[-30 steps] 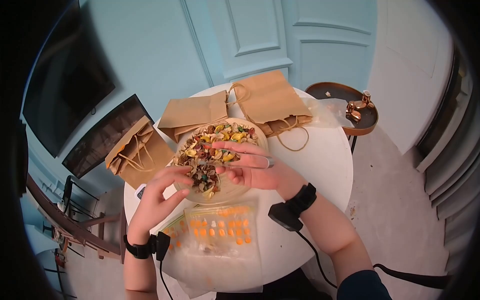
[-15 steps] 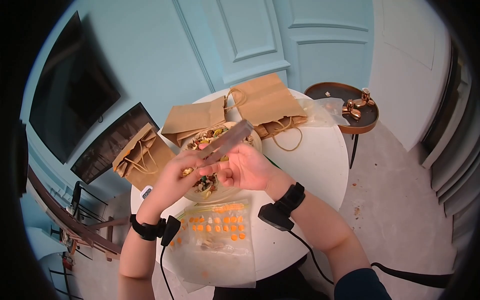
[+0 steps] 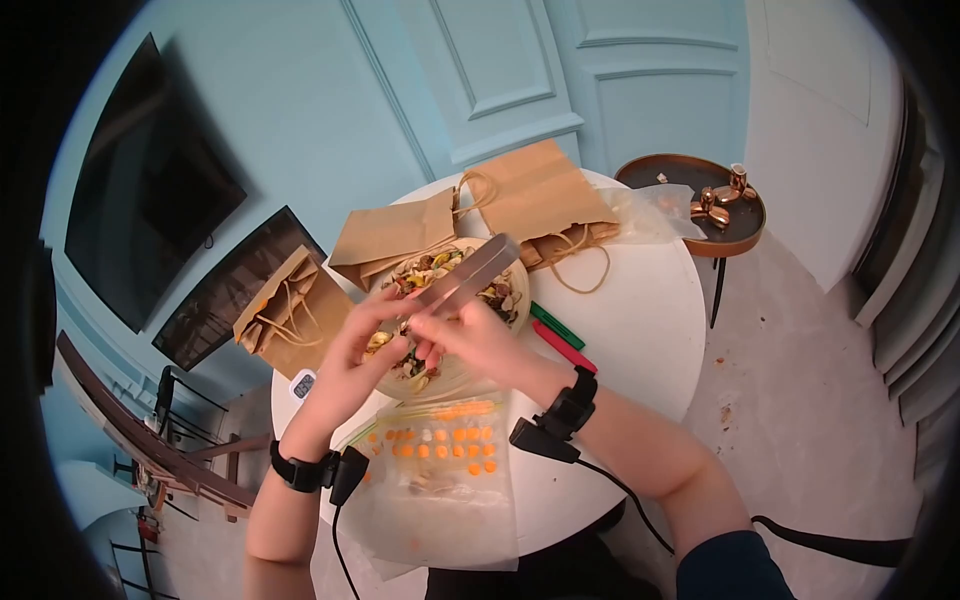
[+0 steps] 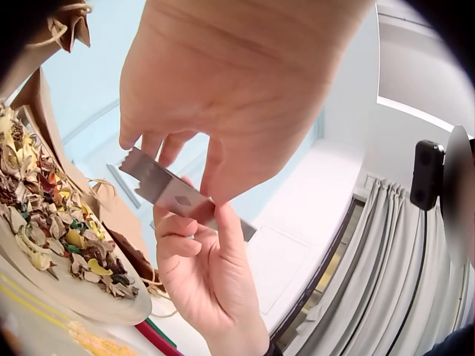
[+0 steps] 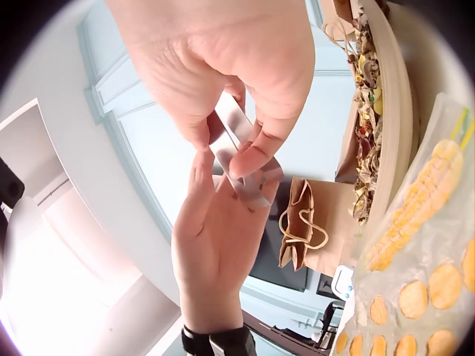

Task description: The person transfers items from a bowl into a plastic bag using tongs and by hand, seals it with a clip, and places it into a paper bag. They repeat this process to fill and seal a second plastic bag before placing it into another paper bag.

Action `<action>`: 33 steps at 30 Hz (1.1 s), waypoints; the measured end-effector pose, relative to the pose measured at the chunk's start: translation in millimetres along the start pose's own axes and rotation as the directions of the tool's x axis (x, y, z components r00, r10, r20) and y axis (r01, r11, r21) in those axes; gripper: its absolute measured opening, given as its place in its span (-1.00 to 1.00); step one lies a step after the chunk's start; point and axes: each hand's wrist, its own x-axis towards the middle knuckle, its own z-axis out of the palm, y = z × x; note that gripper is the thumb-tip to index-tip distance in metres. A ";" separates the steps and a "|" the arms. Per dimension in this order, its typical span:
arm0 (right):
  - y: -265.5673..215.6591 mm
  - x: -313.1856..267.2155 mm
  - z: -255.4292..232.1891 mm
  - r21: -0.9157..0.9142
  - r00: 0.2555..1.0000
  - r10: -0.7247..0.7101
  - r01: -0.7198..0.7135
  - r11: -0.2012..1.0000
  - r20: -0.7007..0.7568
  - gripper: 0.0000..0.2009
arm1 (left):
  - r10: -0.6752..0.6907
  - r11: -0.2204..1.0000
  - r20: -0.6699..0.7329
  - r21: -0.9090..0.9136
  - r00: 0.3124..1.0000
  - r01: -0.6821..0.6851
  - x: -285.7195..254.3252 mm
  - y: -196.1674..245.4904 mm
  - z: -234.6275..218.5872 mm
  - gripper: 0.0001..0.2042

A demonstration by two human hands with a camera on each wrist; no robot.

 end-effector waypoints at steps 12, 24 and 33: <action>-15.1 6.3 -40.5 0.438 0.939 0.242 -0.116 0.892 -0.244 -0.68 | -0.391 0.919 0.431 0.235 0.813 0.317 -66.2 -42.3 -37.5 -0.71; -16.4 6.2 -31.0 0.087 0.900 0.102 -0.072 0.994 -0.425 -0.60 | -0.262 0.964 0.378 0.055 0.888 0.261 -56.3 -32.3 -45.2 -0.93; -14.6 5.6 -43.9 -0.095 0.900 0.112 -0.167 0.981 -0.422 -0.55 | -0.271 0.962 0.354 0.124 0.895 0.242 -53.4 -45.5 -30.5 -0.89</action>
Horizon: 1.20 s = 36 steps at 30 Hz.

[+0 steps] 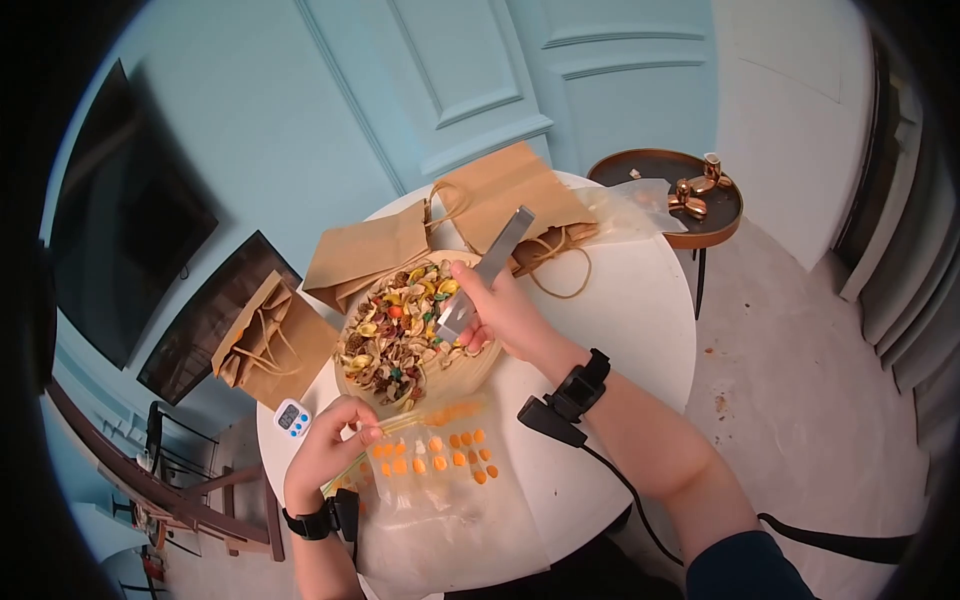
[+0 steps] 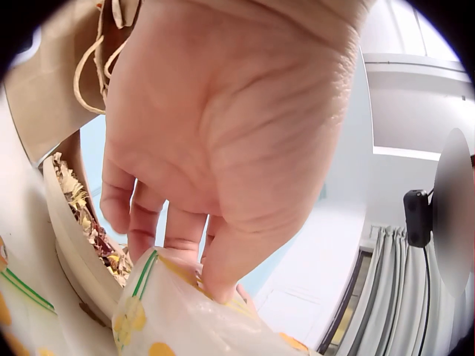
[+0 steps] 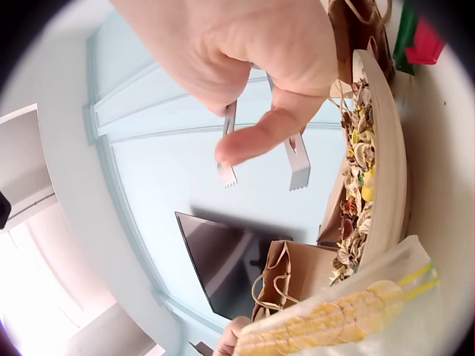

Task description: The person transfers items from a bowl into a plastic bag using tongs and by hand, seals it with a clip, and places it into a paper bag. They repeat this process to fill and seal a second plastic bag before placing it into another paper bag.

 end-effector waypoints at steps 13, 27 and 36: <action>-1.5 8.5 -17.5 0.342 0.972 0.132 -0.193 0.919 0.195 -0.67 | -0.099 0.830 0.082 -0.544 0.992 0.128 -8.6 -31.0 13.2 -0.92; 3.0 2.6 -4.8 -0.454 0.958 -0.253 0.286 0.844 0.135 -0.39 | 0.042 0.753 0.354 -0.626 0.934 0.203 -2.9 -33.3 12.2 -0.92; -2.7 -1.4 -4.0 -0.654 0.968 -0.216 0.243 0.717 0.123 -0.45 | 0.115 0.712 0.369 -0.678 0.922 0.182 -2.8 -39.5 12.6 -0.91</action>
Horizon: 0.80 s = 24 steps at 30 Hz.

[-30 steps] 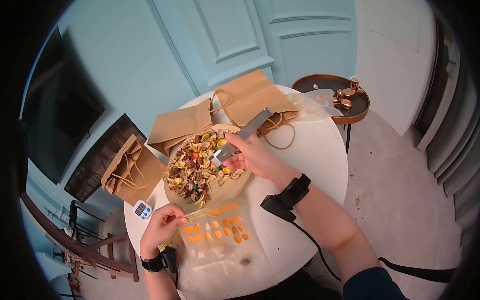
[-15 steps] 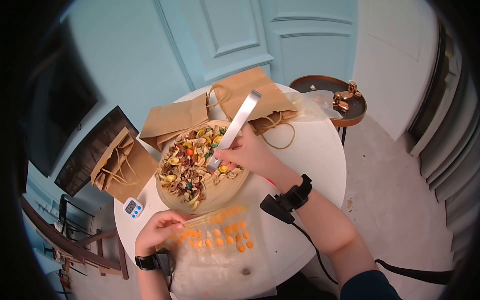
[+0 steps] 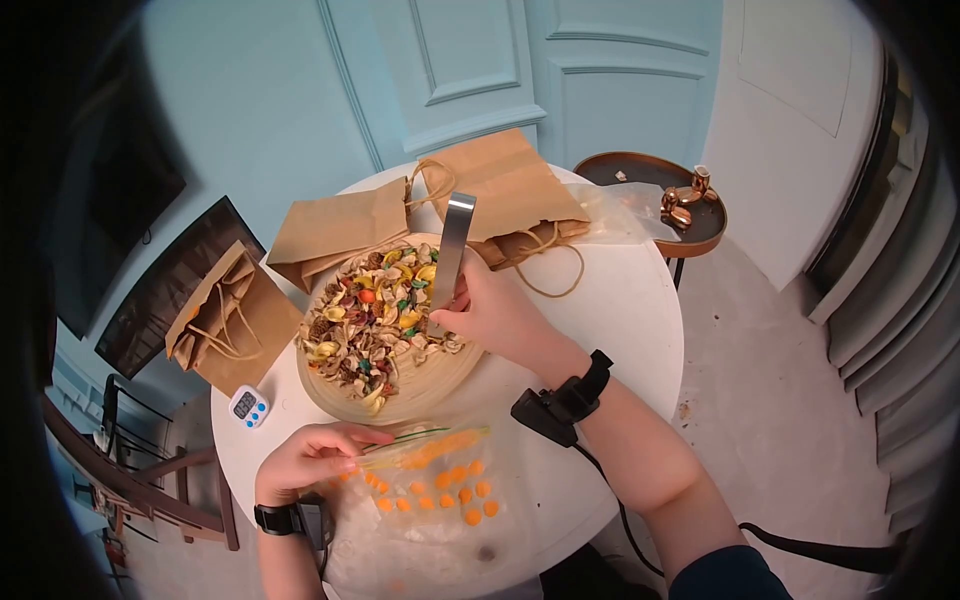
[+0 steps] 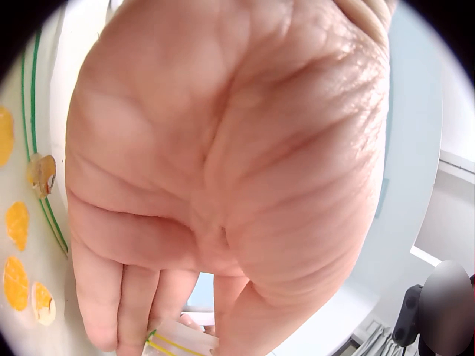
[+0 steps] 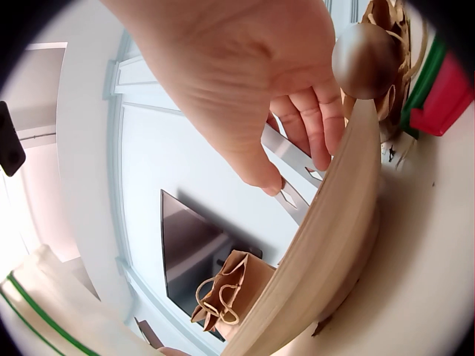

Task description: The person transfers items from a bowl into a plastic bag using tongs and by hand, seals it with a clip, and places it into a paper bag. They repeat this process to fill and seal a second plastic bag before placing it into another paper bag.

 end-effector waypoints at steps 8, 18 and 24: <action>6.3 1.2 5.9 -0.157 0.995 -0.035 0.050 0.986 0.096 -0.53 | 0.004 0.999 0.003 -0.052 1.000 -0.004 0.6 -0.7 1.2 -0.89; 8.5 2.4 6.3 0.084 0.999 -0.037 0.040 0.996 -0.036 -0.54 | -0.041 0.997 -0.043 -0.072 0.998 0.038 -1.5 -3.5 -0.4 -0.90; -32.8 -10.8 11.2 0.527 0.969 0.029 -0.158 0.835 0.244 -0.55 | -0.094 0.993 -0.039 -0.081 0.995 0.090 -3.3 1.5 -0.2 -0.90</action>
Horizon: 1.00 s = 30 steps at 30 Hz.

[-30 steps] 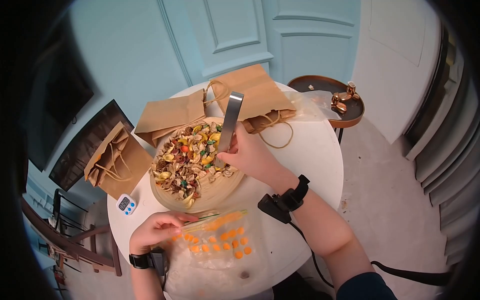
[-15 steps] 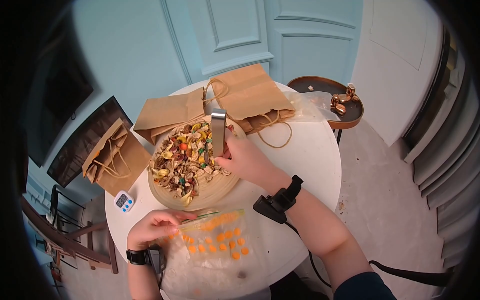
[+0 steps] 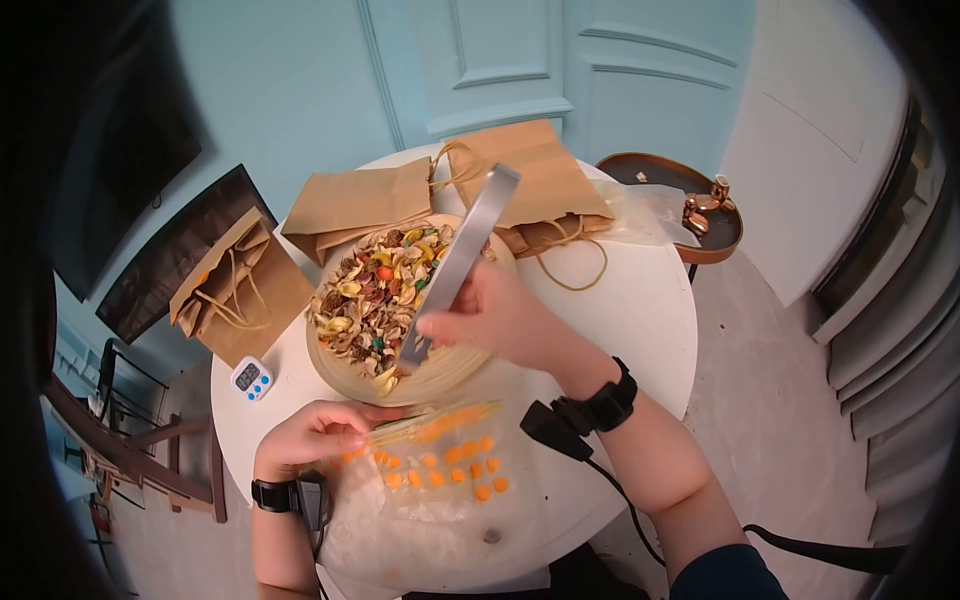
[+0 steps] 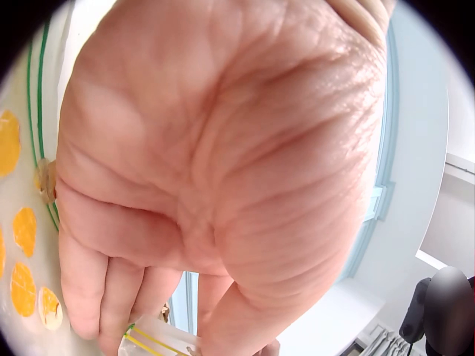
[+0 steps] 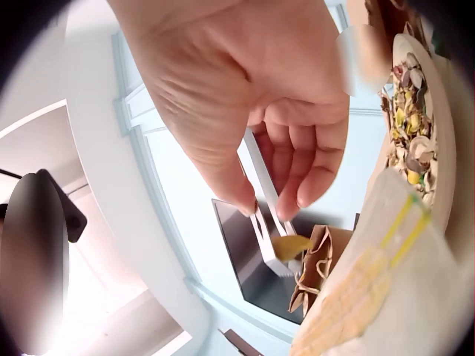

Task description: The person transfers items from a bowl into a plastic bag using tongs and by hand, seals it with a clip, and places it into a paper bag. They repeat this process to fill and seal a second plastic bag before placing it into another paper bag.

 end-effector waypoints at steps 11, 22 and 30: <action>2.0 -1.6 1.7 -0.129 0.991 -0.087 0.073 0.989 -0.107 -0.54 | 0.016 1.000 0.010 0.022 1.000 -0.016 1.8 -3.5 -0.6 -0.91; 6.5 -0.1 -26.6 -0.652 0.983 -0.113 -0.011 0.758 -0.148 -0.55 | -0.017 1.000 -0.003 -0.020 1.000 0.017 0.7 2.0 3.3 -0.93; 10.1 1.1 -25.1 -0.708 0.995 -0.091 0.045 0.705 -0.027 -0.60 | -0.028 1.000 -0.021 -0.003 0.999 0.028 0.2 -0.5 1.4 -0.93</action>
